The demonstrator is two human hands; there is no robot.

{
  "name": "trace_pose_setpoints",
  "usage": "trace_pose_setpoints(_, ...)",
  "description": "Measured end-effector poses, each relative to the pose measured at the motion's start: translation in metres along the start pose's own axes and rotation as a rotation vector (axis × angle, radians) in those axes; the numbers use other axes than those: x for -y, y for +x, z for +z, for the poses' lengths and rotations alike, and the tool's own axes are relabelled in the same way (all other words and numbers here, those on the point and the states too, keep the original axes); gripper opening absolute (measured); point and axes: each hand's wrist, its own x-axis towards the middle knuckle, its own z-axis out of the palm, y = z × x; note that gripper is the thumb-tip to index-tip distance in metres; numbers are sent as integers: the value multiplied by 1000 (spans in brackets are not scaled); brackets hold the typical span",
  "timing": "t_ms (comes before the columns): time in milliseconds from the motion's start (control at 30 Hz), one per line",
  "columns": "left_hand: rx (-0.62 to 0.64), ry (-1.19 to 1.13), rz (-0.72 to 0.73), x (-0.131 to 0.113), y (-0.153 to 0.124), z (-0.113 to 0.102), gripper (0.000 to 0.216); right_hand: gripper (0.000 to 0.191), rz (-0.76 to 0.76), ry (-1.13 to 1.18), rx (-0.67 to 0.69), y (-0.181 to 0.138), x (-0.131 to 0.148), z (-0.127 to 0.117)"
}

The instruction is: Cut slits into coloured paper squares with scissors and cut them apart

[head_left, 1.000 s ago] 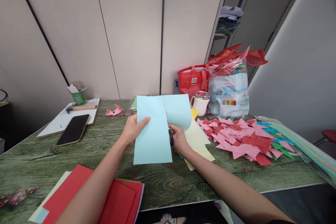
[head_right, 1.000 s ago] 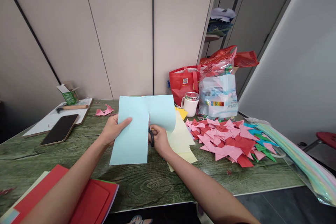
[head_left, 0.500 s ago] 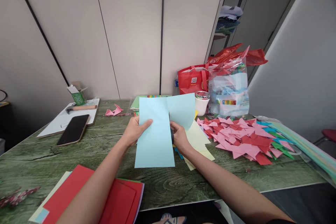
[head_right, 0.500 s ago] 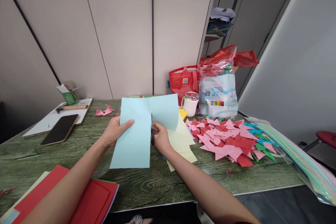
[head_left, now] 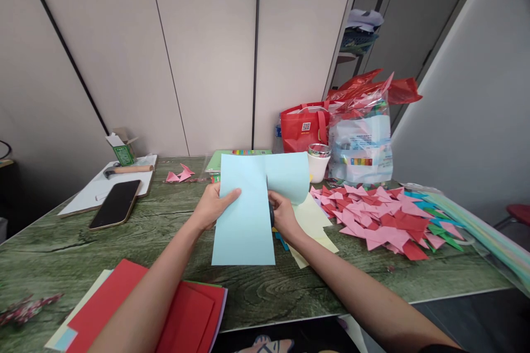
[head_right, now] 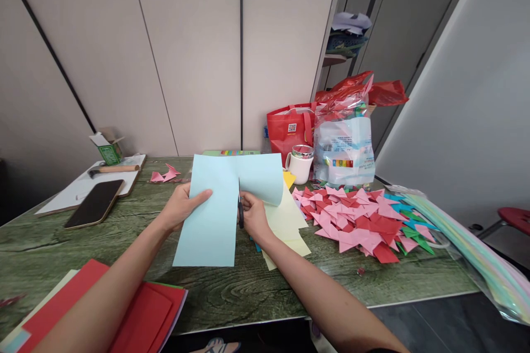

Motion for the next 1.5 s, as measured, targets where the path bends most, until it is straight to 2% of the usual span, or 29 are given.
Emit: trace_pose_setpoints(1500, 20, -38, -10, -1, 0, 1, 31, 26, 78, -9, -39, -1, 1, 1)
